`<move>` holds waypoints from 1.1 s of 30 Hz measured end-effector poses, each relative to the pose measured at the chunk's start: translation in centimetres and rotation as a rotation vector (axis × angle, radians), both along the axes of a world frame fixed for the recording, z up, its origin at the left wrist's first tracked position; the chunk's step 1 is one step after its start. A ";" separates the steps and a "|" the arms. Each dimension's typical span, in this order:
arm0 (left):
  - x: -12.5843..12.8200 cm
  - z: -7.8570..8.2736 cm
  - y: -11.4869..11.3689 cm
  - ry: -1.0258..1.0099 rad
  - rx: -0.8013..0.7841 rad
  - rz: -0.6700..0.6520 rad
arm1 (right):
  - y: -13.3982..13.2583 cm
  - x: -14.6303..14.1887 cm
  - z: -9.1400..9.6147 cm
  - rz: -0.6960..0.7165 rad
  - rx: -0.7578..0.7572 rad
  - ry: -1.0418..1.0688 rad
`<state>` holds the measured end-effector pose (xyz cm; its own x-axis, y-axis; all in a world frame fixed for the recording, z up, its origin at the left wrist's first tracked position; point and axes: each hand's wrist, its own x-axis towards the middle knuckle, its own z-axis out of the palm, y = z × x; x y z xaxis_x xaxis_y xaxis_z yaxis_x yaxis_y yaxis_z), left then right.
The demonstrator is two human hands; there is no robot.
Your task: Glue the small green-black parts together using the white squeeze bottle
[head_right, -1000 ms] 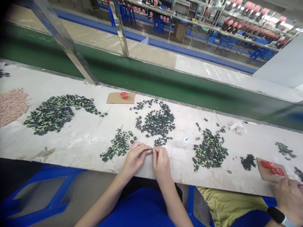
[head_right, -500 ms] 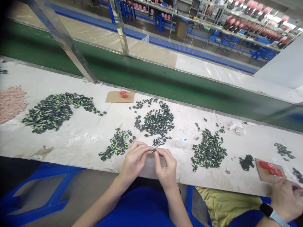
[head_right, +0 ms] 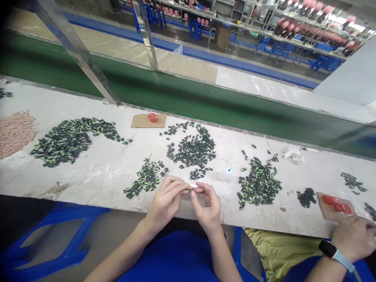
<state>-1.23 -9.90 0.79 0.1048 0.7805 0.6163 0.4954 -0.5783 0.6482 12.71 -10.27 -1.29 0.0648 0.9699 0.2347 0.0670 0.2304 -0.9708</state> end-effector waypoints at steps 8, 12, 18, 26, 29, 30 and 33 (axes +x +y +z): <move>0.5 -0.6 -0.4 0.046 0.016 0.018 | 0.2 0.6 -0.8 0.028 -0.028 0.030; 2.1 -1.4 -0.4 0.099 -0.024 -0.063 | 0.1 2.6 -1.0 0.035 -0.079 -0.021; 4.9 -2.4 -0.2 0.082 -0.196 -0.231 | -1.1 7.7 -1.5 -0.095 -0.174 -0.219; -2.3 -3.5 0.8 0.244 -0.150 0.413 | 1.1 11.4 0.1 -0.839 0.028 -0.748; -4.6 -4.0 0.9 0.327 -0.188 0.530 | 2.2 10.4 0.0 -0.673 0.130 -0.850; -5.0 -4.2 0.9 0.347 -0.196 0.532 | 2.5 10.0 -0.3 -0.589 0.126 -0.863; -5.5 -4.4 1.0 0.362 -0.193 0.508 | 3.6 8.6 -1.3 -0.456 0.068 -0.871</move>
